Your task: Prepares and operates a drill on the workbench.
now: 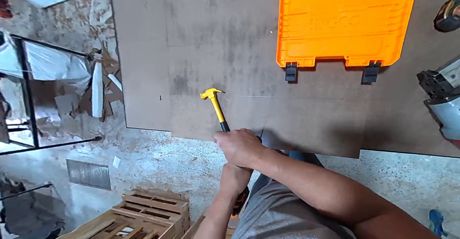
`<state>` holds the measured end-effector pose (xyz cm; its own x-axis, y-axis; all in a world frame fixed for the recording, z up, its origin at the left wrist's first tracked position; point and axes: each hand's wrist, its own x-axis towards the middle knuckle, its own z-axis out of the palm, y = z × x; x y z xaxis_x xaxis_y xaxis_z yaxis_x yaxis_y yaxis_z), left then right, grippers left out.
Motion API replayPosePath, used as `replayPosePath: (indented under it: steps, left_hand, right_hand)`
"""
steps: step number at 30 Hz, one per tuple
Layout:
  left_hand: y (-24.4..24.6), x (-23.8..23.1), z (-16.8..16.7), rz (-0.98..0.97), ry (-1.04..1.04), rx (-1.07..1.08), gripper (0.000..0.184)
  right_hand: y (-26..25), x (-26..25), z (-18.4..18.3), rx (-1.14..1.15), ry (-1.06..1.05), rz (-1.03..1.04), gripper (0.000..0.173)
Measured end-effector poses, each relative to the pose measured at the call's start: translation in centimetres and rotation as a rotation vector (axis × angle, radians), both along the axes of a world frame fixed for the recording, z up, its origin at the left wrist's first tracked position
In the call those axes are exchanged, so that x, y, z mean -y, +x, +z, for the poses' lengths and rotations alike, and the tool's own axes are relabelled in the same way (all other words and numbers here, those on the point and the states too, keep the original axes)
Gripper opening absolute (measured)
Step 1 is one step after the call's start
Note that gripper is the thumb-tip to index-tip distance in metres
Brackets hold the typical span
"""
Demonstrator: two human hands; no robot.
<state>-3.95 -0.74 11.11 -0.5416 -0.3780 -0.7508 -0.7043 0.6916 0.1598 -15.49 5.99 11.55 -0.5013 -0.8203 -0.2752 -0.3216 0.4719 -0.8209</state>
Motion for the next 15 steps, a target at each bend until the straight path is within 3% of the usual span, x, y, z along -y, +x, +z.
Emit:
replayPosePath:
  steps: [4,8,11,15]
  left_hand:
    - [3.6,0.9,-0.7,0.252,0.118,-0.099,0.026]
    - [10.1,3.6,0.8,0.405,0.127,-0.259,0.024]
    - [15.7,6.1,0.4,0.492,0.102,-0.343,0.026]
    - [21.2,7.8,0.2,0.556,0.065,-0.278,0.033]
  right_hand:
    - [0.4,-5.0,-1.0,0.029,-0.145,-0.373,0.028]
    - [-2.8,-21.5,-4.1,0.173,0.105,-0.894,0.035]
    - [-1.7,-33.9,-4.4,0.107,0.279,-1.247,0.038]
    - [1.6,-41.6,-4.4,0.059,0.298,-1.529,0.038]
